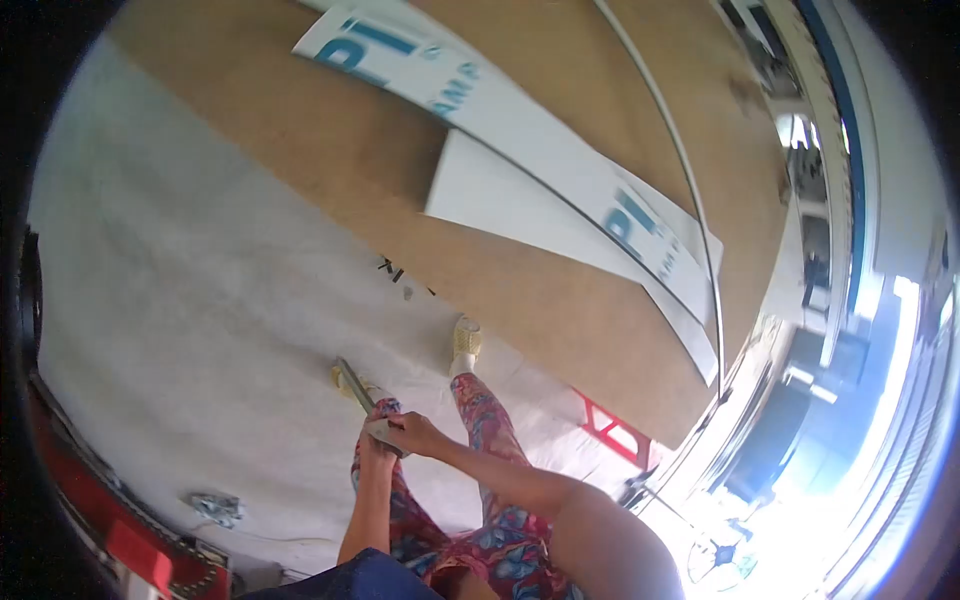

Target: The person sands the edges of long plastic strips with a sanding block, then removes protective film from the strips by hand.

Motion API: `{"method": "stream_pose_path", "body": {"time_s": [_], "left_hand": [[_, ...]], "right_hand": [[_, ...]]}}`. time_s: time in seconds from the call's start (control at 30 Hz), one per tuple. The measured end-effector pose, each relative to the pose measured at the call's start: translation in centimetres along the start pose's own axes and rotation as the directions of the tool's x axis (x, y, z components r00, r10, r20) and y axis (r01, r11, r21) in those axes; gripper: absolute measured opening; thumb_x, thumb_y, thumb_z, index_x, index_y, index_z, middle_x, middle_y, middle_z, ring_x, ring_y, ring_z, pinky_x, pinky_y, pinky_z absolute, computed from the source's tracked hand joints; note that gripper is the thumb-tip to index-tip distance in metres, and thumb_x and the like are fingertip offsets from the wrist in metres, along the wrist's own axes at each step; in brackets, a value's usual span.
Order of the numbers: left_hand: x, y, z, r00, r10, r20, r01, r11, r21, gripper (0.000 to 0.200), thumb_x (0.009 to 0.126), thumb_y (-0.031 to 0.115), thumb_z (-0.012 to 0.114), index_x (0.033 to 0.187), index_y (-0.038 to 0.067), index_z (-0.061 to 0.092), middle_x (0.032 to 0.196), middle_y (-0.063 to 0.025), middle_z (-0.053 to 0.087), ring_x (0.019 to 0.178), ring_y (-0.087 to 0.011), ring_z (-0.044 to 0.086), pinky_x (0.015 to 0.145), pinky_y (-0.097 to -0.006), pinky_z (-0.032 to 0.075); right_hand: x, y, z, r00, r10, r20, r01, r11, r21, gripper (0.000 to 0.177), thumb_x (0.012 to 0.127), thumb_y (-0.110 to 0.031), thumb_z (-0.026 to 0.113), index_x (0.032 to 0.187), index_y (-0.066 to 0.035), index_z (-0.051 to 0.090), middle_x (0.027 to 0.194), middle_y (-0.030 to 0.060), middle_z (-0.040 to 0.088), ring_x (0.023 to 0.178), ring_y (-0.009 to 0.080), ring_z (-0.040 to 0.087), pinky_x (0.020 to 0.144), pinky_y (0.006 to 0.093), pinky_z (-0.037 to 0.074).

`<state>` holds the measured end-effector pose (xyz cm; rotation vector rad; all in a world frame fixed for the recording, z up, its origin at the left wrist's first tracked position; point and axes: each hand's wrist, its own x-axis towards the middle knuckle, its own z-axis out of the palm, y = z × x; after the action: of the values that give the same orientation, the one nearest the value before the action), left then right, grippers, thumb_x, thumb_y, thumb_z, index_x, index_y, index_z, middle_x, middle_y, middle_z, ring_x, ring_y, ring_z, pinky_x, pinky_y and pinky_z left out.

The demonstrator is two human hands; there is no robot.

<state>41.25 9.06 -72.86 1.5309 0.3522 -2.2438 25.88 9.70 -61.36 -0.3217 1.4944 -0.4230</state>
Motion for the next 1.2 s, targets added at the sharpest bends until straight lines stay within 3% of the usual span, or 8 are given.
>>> {"method": "stream_pose_path", "body": {"time_s": [0.1, 0.2, 0.4, 0.5, 0.67, 0.83, 0.97, 1.2], "left_hand": [[-8.7, -0.1, 7.3, 0.892, 0.443, -0.088, -0.396, 0.861, 0.320, 0.034, 0.092, 0.006, 0.052, 0.125, 0.005, 0.043, 0.075, -0.0018, 0.051, 0.062, -0.0106, 0.051, 0.053, -0.0240, 0.045], [-15.9, 0.7, 13.1, 0.764, 0.593, 0.253, -0.603, 0.518, 0.606, 0.044, 0.092, 0.008, 0.051, 0.133, 0.003, 0.037, 0.075, -0.0009, 0.050, 0.057, -0.0089, 0.047, 0.050, -0.0223, 0.040], [-22.4, -4.8, 23.0, 0.583, 0.123, 0.803, -0.790, -0.146, 0.596, 0.047, 0.089, 0.011, 0.054, 0.131, -0.003, 0.039, 0.102, -0.0146, 0.062, 0.090, -0.0254, 0.061, 0.083, -0.0312, 0.047], [-24.5, -10.5, 29.0, 0.590, -0.164, 0.791, -0.806, -0.178, 0.564, 0.047, 0.089, 0.011, 0.055, 0.132, -0.003, 0.039, 0.109, -0.0182, 0.060, 0.099, -0.0235, 0.061, 0.087, -0.0304, 0.045], [-24.3, -19.0, 32.7, 0.633, -0.307, 0.711, -0.765, -0.105, 0.635, 0.048, 0.089, 0.007, 0.055, 0.133, -0.001, 0.039, 0.105, -0.0144, 0.059, 0.094, -0.0174, 0.057, 0.081, -0.0279, 0.045], [-23.7, -23.9, 34.7, 0.630, -0.406, 0.662, -0.772, -0.227, 0.594, 0.049, 0.087, 0.004, 0.055, 0.134, 0.001, 0.039, 0.086, -0.0026, 0.053, 0.070, -0.0084, 0.048, 0.063, -0.0235, 0.042], [-23.3, -26.4, 35.6, 0.678, -0.471, 0.565, -0.729, -0.332, 0.598, 0.051, 0.087, 0.005, 0.056, 0.134, -0.001, 0.037, 0.117, -0.0210, 0.059, 0.108, -0.0281, 0.059, 0.088, -0.0322, 0.046], [-22.4, -27.1, 35.6, 0.650, -0.552, 0.523, -0.758, -0.420, 0.498, 0.051, 0.087, 0.011, 0.058, 0.129, -0.002, 0.033, 0.112, -0.0252, 0.058, 0.103, -0.0344, 0.060, 0.085, -0.0388, 0.047]], "right_hand": [[-5.5, -0.1, -1.0, 0.965, -0.261, 0.014, 0.260, 0.965, 0.026, 0.038, 0.083, -0.027, 0.055, 0.114, -0.006, 0.062, 0.085, 0.0184, 0.066, 0.076, 0.0286, 0.066, 0.069, 0.0378, 0.050], [-11.8, -2.1, -4.5, 0.891, -0.384, -0.244, 0.386, 0.922, -0.039, 0.027, 0.086, -0.011, 0.055, 0.111, -0.006, 0.063, 0.073, 0.0064, 0.065, 0.064, 0.0087, 0.057, 0.059, 0.0267, 0.047], [-17.7, 1.2, -14.8, 0.552, -0.126, -0.825, 0.446, 0.880, 0.164, 0.019, 0.081, -0.010, 0.053, 0.092, 0.002, 0.063, 0.073, 0.0079, 0.064, 0.067, 0.0105, 0.057, 0.060, 0.0289, 0.047], [-20.4, 3.1, -18.6, 0.535, -0.043, -0.844, 0.597, 0.726, 0.341, 0.026, 0.084, -0.009, 0.050, 0.104, 0.002, 0.061, 0.085, 0.0076, 0.066, 0.076, 0.0133, 0.060, 0.066, 0.0290, 0.049], [-26.5, 5.5, -22.9, 0.637, -0.088, -0.766, 0.764, -0.061, 0.642, 0.031, 0.092, -0.011, 0.046, 0.119, 0.002, 0.054, 0.107, 0.0100, 0.062, 0.092, 0.0181, 0.061, 0.078, 0.0304, 0.051], [-29.4, 9.8, -24.6, 0.545, -0.049, -0.837, 0.836, -0.047, 0.547, 0.029, 0.096, -0.020, 0.047, 0.115, 0.000, 0.054, 0.103, 0.0099, 0.061, 0.090, 0.0168, 0.060, 0.079, 0.0292, 0.050], [-30.6, 9.5, -23.5, 0.365, 0.059, -0.929, 0.913, 0.170, 0.370, 0.025, 0.098, -0.025, 0.045, 0.112, -0.005, 0.052, 0.083, -0.0011, 0.052, 0.070, 0.0065, 0.045, 0.060, 0.0230, 0.040], [-31.5, 11.0, -22.2, 0.603, 0.116, -0.789, 0.762, -0.378, 0.526, 0.029, 0.097, -0.026, 0.047, 0.115, -0.005, 0.053, 0.089, -0.0019, 0.056, 0.074, 0.0041, 0.049, 0.060, 0.0195, 0.040]]}}
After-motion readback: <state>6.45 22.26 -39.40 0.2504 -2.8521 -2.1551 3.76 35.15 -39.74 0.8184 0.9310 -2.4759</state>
